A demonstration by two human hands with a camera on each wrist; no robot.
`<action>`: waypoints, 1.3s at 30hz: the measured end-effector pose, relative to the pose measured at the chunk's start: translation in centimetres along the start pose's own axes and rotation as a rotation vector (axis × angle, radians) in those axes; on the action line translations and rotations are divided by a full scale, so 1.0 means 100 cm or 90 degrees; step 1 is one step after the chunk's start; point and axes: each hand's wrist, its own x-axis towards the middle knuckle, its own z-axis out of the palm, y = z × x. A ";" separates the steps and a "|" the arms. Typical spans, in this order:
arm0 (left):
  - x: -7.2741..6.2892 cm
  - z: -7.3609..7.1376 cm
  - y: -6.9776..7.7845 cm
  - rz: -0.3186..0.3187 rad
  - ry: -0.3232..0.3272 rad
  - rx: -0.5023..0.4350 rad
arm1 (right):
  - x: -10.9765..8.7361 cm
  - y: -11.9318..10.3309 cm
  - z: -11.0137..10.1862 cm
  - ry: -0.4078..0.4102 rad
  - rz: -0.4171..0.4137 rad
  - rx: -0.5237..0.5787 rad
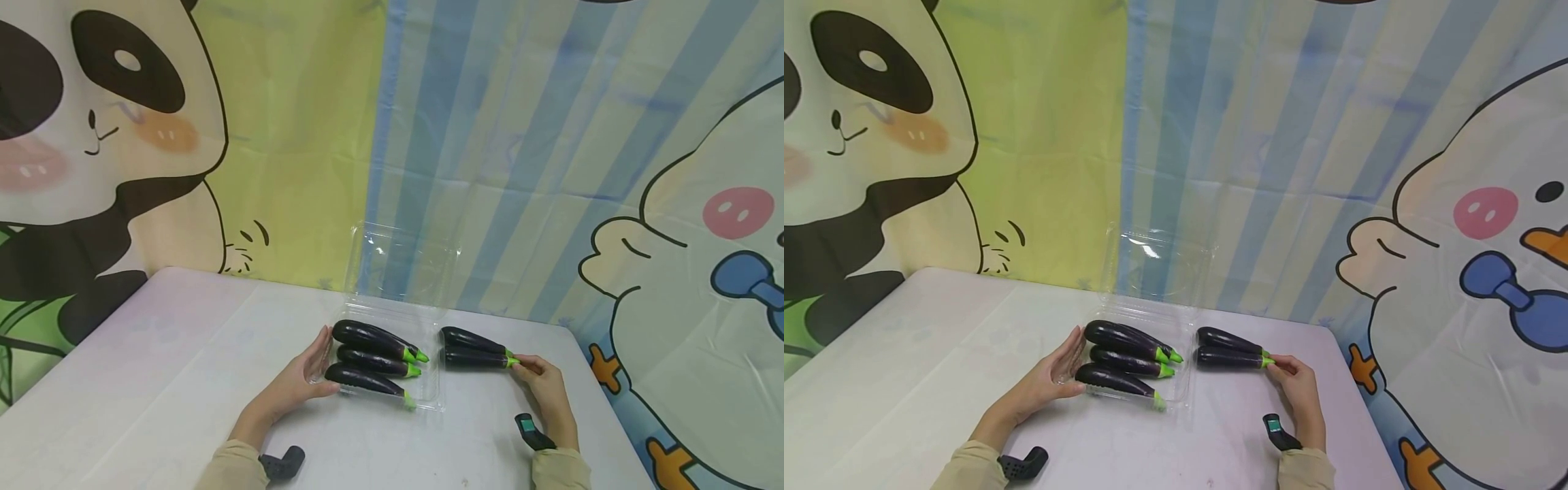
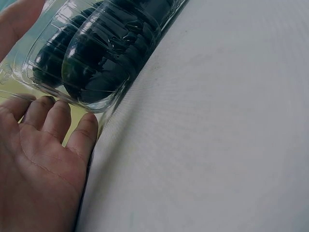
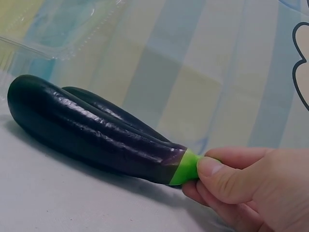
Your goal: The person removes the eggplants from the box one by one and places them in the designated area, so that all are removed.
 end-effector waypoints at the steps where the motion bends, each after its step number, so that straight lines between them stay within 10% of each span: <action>1: 0.000 0.000 0.000 0.000 -0.001 0.000 | 0.000 0.000 0.000 0.000 -0.002 -0.003; 39: -0.001 0.001 -0.001 -0.006 0.007 -0.005 | -0.004 0.001 -0.006 -0.037 0.048 -0.029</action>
